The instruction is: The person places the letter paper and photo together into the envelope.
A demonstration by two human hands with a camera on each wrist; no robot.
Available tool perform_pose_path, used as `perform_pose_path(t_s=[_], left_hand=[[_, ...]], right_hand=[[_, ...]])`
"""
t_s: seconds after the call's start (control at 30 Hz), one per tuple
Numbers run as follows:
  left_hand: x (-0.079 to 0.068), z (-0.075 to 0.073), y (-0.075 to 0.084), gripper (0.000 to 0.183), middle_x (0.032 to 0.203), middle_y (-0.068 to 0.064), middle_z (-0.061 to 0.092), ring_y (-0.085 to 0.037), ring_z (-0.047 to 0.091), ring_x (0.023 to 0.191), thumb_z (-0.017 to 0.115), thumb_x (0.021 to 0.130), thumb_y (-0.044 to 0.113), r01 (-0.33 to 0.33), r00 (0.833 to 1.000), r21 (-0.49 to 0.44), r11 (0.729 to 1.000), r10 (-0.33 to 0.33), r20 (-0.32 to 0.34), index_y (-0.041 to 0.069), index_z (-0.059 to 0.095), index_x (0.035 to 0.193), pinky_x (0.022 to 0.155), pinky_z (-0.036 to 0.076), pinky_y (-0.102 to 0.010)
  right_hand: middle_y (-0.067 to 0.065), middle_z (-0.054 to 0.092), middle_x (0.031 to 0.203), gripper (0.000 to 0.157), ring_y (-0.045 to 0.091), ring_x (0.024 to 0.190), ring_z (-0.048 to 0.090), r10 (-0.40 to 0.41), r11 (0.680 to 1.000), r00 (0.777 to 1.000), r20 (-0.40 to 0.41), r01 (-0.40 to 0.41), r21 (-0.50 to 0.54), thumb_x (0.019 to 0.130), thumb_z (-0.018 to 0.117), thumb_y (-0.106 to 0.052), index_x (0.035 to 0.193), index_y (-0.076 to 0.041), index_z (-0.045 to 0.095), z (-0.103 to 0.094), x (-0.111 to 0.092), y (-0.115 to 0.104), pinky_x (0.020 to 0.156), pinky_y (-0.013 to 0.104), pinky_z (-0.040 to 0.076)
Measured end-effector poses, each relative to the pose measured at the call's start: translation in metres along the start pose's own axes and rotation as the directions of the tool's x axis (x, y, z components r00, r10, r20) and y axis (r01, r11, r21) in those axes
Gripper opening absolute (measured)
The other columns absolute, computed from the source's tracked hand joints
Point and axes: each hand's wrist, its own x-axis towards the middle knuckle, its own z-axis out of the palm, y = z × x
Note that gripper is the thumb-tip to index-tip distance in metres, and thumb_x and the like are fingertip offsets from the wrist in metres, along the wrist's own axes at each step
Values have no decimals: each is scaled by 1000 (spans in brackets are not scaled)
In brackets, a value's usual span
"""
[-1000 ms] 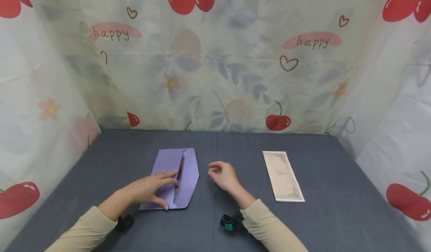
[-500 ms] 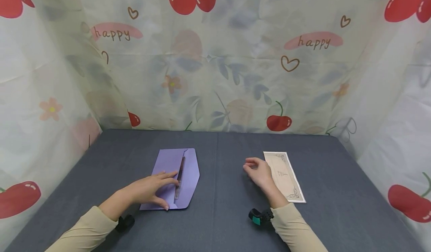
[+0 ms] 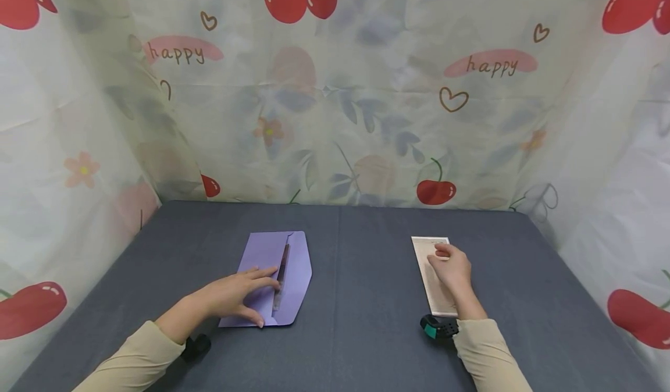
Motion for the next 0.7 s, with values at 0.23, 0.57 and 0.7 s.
perform_pose_path(t_s=[0.23,0.57,0.7], left_hand=[[-1,1,0,68,151,-12,34,-53,34,130,73,69,53,-2,1000,0,1000,2,-5,23,51,125,102,36,-59],[-2,0,1,67,150,-13,34,-53,35,129,74,68,51,-6,1000,3,1000,6,-17,22,52,124,102,36,-59],[-3,0,2,67,150,-13,34,-53,35,130,74,68,51,-5,1000,4,1000,5,-19,22,52,124,102,36,-59]], right_hand=[[34,49,127,48,46,116,48,94,993,995,-22,-95,-71,89,55,-14,130,9,44,-9,2,12,93,52,42],[35,44,128,55,48,114,44,164,979,986,6,-162,-123,85,61,-11,132,9,40,-13,1,16,94,54,39],[36,45,126,56,48,111,46,159,978,987,12,-156,-139,84,63,-9,131,10,40,-14,2,18,91,54,41]])
